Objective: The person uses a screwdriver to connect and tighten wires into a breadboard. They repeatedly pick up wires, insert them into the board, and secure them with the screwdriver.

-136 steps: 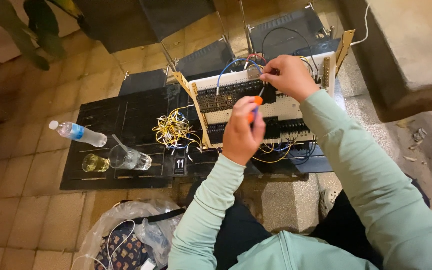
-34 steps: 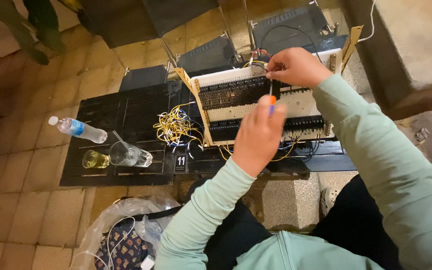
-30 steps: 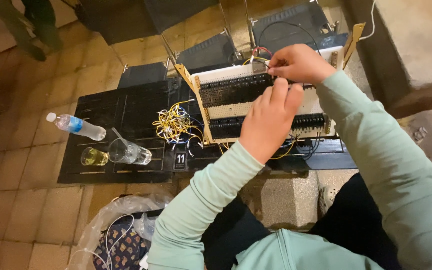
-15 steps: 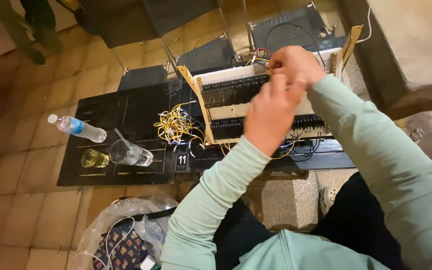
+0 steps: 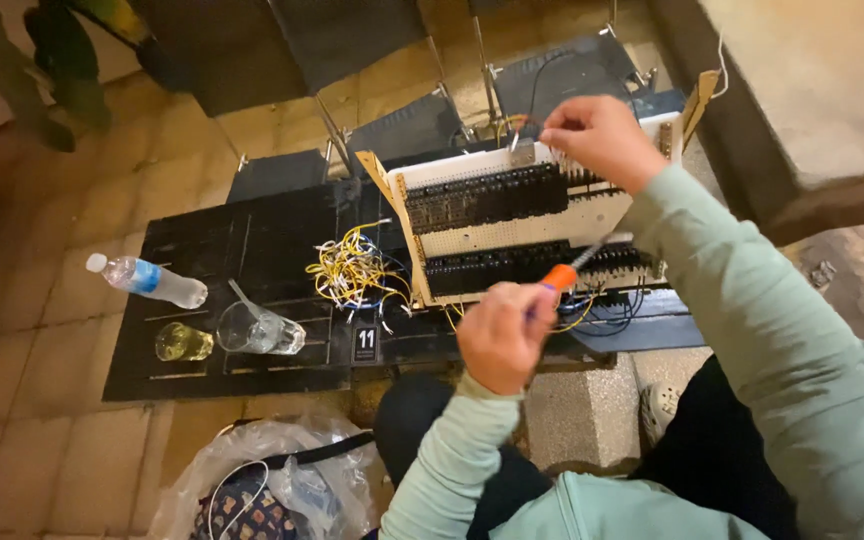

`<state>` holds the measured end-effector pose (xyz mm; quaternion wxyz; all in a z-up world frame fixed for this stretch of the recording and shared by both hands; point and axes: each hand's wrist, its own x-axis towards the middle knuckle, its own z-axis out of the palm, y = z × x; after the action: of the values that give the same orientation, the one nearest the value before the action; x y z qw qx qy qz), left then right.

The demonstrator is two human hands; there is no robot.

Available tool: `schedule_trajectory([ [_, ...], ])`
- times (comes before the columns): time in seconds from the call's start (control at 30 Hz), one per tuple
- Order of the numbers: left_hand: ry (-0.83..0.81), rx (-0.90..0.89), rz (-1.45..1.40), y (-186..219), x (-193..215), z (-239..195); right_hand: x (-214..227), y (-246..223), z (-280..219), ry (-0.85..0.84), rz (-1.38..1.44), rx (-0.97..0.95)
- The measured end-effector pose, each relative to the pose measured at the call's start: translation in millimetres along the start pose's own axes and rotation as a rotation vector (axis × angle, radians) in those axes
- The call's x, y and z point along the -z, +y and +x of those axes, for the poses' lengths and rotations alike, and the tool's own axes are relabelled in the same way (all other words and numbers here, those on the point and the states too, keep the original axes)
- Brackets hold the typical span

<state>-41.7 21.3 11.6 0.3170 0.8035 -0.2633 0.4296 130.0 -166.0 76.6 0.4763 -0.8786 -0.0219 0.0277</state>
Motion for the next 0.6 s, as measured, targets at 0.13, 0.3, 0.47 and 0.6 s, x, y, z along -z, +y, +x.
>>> schedule_trajectory([
  [0.13, 0.059, 0.077, -0.041, -26, 20, -21, 0, -34, -24, -0.035, -0.043, 0.103],
  [0.3, 0.347, 0.533, 0.037, -54, 46, -84, -40, -71, -63, 0.048, 0.093, 0.449],
  [0.47, 0.652, 0.856, -0.024, -58, 94, -97, -152, -96, -54, 0.032, 0.239, 0.748],
  [0.6, 0.707, 0.933, 0.020, -68, 130, -124, -251, -80, -18, -0.062, 0.129, 0.773],
])
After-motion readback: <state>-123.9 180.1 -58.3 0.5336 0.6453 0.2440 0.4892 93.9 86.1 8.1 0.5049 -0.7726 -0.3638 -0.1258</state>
